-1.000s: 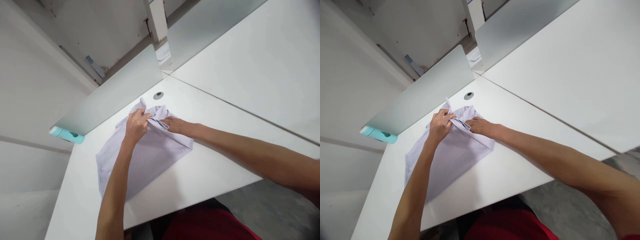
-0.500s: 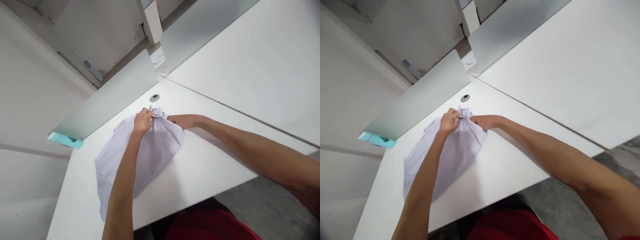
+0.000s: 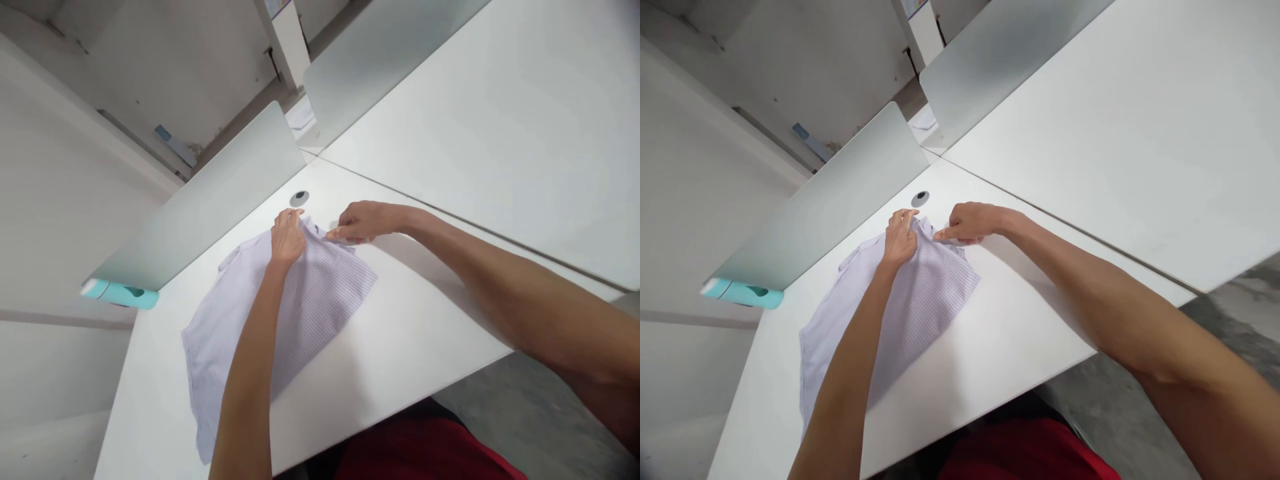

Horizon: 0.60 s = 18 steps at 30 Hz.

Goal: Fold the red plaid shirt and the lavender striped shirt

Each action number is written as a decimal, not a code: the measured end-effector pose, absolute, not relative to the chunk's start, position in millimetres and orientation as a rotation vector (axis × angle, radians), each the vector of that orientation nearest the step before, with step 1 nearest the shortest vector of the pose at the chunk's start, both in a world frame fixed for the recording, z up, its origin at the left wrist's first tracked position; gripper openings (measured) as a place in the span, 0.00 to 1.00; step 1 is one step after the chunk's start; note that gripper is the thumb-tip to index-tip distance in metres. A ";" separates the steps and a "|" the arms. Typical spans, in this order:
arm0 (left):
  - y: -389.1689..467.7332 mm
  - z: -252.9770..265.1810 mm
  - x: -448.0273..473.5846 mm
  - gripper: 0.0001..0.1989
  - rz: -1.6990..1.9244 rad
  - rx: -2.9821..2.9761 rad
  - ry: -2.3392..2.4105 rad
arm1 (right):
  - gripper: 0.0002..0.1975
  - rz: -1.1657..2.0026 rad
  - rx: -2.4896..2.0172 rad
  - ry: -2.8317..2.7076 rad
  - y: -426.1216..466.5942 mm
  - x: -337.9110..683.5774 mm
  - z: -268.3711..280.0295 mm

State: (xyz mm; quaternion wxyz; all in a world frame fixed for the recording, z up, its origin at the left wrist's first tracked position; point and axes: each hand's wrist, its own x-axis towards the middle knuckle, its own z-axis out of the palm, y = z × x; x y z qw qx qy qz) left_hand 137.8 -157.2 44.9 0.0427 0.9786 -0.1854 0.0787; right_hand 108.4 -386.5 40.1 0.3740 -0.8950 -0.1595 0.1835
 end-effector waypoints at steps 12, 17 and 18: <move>-169.2 40.4 179.2 0.13 0.047 2.904 -0.439 | 0.15 0.625 -2.176 -0.356 -383.2 104.5 39.8; -169.5 31.9 189.2 0.10 0.130 2.842 -0.378 | 0.09 0.631 -2.236 -0.427 -378.7 101.7 41.0; -169.0 30.3 190.1 0.10 0.144 2.841 -0.349 | 0.09 0.637 -2.258 -0.437 -378.2 101.0 41.7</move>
